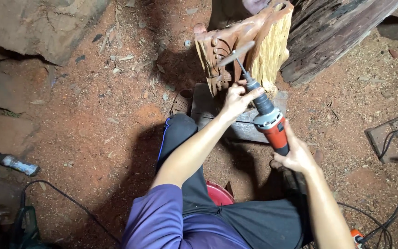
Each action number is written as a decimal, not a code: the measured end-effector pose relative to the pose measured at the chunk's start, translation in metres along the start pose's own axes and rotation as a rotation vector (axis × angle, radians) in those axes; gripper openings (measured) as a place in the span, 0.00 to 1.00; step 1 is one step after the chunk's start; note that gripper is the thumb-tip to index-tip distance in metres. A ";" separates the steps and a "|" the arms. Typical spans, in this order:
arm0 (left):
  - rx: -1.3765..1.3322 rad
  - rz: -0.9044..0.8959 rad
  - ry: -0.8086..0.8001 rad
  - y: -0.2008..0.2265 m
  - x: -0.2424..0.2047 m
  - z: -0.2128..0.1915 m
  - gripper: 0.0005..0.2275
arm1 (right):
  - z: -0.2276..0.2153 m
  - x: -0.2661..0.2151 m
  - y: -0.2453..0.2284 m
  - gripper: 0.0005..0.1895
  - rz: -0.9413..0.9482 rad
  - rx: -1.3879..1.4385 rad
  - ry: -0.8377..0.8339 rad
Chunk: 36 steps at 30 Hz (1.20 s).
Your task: Using a power rotary tool with a sanding attachment to smooth and refine the details of a hand-carved wooden sculpture.
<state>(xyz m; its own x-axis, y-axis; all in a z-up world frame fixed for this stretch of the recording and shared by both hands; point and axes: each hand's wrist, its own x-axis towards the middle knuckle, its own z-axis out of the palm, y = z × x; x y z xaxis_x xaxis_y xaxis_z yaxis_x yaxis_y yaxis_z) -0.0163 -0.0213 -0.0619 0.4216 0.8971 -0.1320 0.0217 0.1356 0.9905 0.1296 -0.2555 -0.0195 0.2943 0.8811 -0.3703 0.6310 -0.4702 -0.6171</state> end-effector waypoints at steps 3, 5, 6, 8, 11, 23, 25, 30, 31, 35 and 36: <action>-0.139 -0.011 -0.022 0.003 0.002 0.011 0.16 | -0.017 0.019 0.007 0.71 0.056 -0.105 -0.061; -0.338 -0.218 -0.015 -0.007 0.011 0.021 0.15 | -0.026 0.034 0.003 0.64 0.139 -0.131 -0.051; -0.338 -0.208 -0.013 -0.010 0.013 0.024 0.15 | -0.022 0.045 0.018 0.64 0.131 -0.133 -0.046; -0.388 -0.245 -0.023 -0.014 0.019 0.031 0.16 | -0.016 0.070 0.047 0.59 0.145 -0.196 -0.011; -0.377 -0.223 -0.023 0.003 0.013 0.030 0.14 | -0.020 0.083 0.044 0.56 0.159 -0.201 -0.004; -0.323 -0.258 -0.009 0.003 0.022 0.030 0.13 | -0.029 0.097 0.033 0.53 0.194 -0.172 0.002; -0.319 -0.250 -0.009 0.009 0.018 0.026 0.13 | -0.028 0.097 0.029 0.54 0.195 -0.177 -0.001; -0.319 -0.234 -0.013 0.018 0.009 0.024 0.12 | -0.023 0.093 0.034 0.54 0.186 -0.164 -0.012; -0.311 -0.237 -0.018 0.015 0.009 0.024 0.11 | -0.023 0.093 0.034 0.53 0.179 -0.156 -0.013; -0.319 -0.226 -0.025 0.028 0.008 0.021 0.13 | -0.026 0.096 0.033 0.53 0.156 -0.155 -0.011; -0.316 -0.229 -0.025 0.023 0.011 0.021 0.13 | -0.026 0.097 0.034 0.53 0.158 -0.152 -0.013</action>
<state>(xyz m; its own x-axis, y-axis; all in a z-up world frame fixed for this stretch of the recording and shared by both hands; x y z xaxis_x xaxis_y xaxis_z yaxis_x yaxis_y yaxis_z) 0.0081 -0.0170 -0.0400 0.4607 0.8183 -0.3438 -0.1606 0.4578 0.8744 0.1982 -0.1845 -0.0582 0.3899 0.7957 -0.4636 0.6787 -0.5885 -0.4393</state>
